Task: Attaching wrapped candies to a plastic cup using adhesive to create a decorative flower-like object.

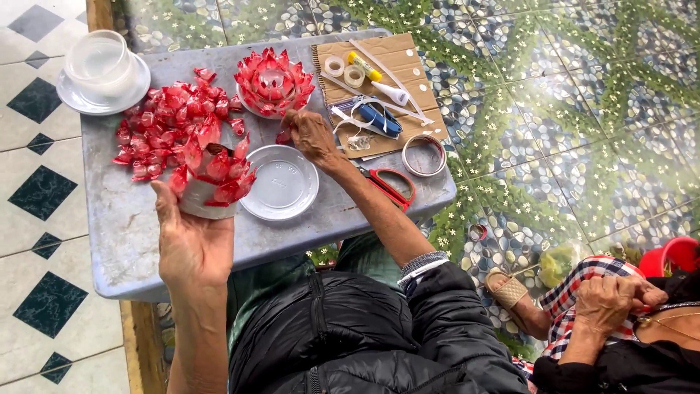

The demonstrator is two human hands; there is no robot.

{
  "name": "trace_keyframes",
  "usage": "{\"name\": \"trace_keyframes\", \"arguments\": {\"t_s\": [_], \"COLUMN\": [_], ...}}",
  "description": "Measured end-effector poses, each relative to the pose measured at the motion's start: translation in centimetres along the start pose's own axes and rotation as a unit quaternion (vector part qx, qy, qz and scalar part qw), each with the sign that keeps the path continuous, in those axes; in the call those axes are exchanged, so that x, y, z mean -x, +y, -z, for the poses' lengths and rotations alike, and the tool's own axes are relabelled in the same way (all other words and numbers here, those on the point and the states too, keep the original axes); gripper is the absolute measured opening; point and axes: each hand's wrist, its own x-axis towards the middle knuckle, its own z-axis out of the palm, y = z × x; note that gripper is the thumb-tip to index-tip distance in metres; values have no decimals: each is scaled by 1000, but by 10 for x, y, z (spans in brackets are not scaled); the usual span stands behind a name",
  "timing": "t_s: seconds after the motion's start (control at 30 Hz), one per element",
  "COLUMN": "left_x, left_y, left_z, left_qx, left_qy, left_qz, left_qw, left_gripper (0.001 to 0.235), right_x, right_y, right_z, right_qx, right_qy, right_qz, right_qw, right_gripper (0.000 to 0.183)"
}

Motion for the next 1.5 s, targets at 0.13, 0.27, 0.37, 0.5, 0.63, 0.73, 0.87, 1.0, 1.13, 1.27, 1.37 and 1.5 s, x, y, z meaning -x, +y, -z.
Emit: {"name": "trace_keyframes", "arguments": {"t_s": [0.13,0.27,0.37,0.5,0.63,0.73,0.87,1.0,1.13,1.27,1.37,1.5], "left_x": [1,0,-1,1,-4,2,8,5,-4,-6,0,6], "left_y": [1,0,0,-3,-5,-8,-17,-25,-32,-33,-36,-39], "left_z": [-9,0,2,-2,5,-1,0,7,21,22,16,6], "left_qx": [9,0,-14,-22,-20,-19,6,-21,-44,-51,-41,-60], "left_qy": [-14,-9,-8,1,9,6,9,-10,-31,-47,-57,-98], "left_qz": [-10,-6,-4,-3,-5,-6,-4,18,19,27,34,16], "left_qw": [1000,1000,1000,1000,1000,1000,1000,1000,998,997,997,993], "left_gripper": [52,52,49,45,46,46,43,47,48,49,48,50], "right_x": [1,-5,-7,-7,-7,-6,6,8,14,32,64,115], "right_y": [-24,-10,-1,5,8,20,9,9,5,-42,-89,-171], "right_z": [17,3,-7,-15,-9,-15,-8,-4,7,51,97,146], "right_qx": [108,155,189,235,245,220,207,166,130,12,-123,-283], "right_qy": [21,-16,-18,-7,-10,0,4,-8,2,84,165,189], "right_qz": [34,77,102,145,155,132,123,117,106,72,30,19], "right_qw": [993,985,976,961,957,967,971,979,986,994,978,940], "right_gripper": [20,18,12,10,13,9,17,21,21,24,13,25]}}
